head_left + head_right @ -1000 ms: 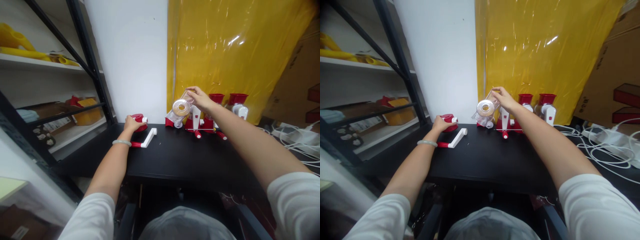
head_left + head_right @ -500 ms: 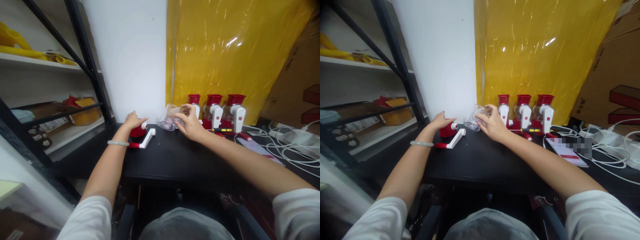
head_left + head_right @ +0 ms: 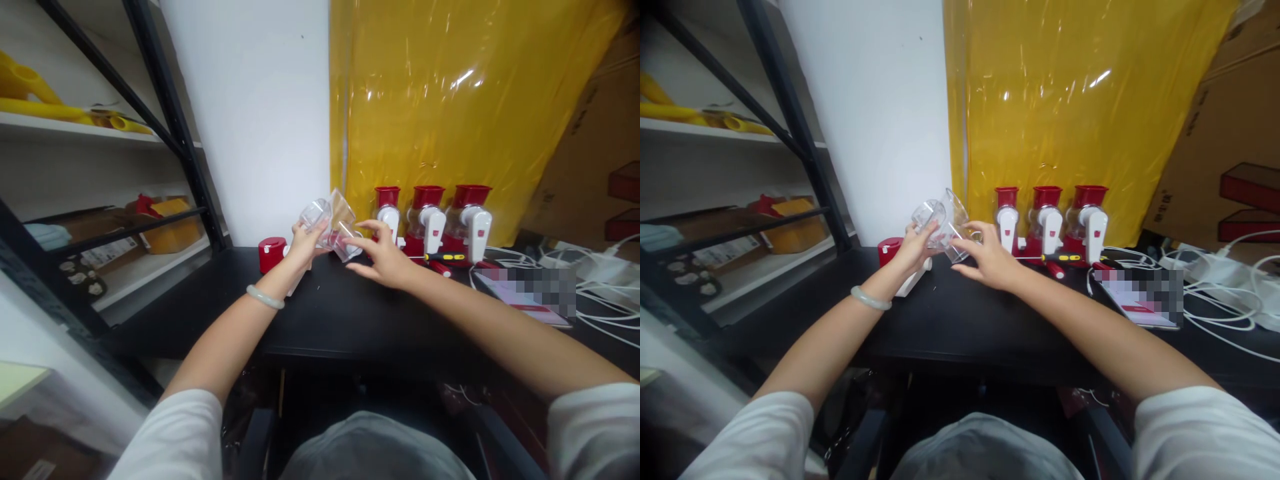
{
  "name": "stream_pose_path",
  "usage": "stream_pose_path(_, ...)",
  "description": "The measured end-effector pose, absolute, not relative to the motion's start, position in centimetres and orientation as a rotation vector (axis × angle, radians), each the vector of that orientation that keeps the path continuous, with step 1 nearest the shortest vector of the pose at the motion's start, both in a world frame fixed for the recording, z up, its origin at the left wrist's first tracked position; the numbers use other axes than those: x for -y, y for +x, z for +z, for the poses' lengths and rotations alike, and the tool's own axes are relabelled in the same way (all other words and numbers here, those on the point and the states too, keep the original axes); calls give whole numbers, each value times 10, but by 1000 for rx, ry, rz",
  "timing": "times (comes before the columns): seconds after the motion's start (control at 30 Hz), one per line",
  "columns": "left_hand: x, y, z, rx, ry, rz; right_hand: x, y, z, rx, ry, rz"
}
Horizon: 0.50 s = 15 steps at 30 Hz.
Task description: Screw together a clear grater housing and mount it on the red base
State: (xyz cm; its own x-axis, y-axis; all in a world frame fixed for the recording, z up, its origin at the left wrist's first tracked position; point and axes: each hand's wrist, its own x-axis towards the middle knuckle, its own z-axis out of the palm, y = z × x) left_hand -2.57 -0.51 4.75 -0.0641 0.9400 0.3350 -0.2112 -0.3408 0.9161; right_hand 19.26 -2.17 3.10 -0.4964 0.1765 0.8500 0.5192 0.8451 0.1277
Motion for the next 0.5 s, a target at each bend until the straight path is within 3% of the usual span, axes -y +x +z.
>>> stream_pose_path(0.1,-14,-31,43,-1109,1600,1736,4,242,49,1987,-733,-386)
stream_pose_path(0.23,-27,-31,26,-1141,1975,1646,-23,315,47,1719,-1288,-224)
stream_pose_path(0.5,-32,-30,0,-1195,1999,1576,-35,383,15,1700,-1730,-211)
